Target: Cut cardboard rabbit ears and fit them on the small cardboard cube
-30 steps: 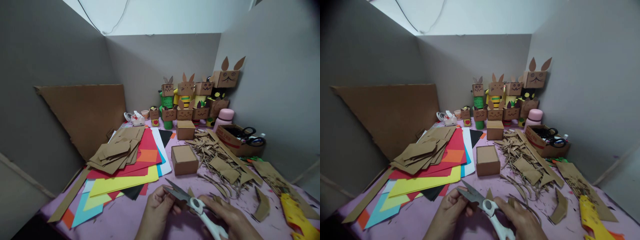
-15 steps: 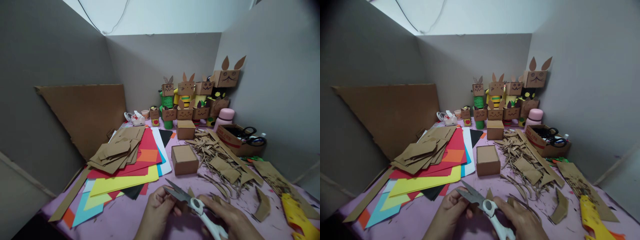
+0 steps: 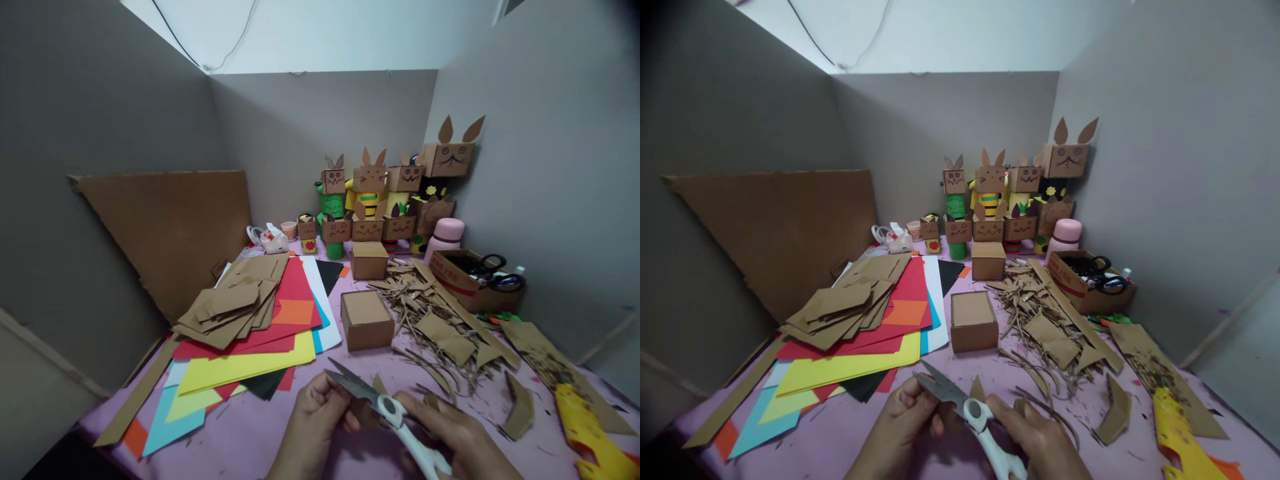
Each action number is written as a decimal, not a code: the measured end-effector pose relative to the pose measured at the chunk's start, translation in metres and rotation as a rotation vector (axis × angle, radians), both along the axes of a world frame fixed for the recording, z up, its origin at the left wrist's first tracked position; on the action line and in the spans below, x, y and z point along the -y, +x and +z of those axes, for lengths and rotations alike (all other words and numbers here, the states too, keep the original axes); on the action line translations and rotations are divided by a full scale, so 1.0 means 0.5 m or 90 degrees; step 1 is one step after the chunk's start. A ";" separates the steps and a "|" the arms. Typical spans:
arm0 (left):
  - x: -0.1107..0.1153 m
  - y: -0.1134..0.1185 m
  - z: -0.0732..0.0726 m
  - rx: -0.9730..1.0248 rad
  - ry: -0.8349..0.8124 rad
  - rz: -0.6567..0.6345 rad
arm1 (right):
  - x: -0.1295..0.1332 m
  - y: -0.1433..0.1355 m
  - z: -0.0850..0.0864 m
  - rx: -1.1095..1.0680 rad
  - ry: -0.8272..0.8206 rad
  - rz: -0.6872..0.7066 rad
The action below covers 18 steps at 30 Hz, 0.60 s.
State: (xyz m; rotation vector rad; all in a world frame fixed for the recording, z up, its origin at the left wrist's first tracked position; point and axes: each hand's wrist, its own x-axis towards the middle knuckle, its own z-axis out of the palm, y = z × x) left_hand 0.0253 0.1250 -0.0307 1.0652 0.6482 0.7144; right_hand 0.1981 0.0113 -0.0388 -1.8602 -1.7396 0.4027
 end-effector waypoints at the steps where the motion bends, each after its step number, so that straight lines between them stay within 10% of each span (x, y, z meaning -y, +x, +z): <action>1: -0.001 0.000 -0.001 -0.002 -0.001 0.001 | -0.001 -0.001 0.001 0.002 0.000 0.001; 18: 0.001 0.000 0.021 -0.025 0.025 -0.011 | 0.005 0.003 -0.002 -0.032 0.017 -0.018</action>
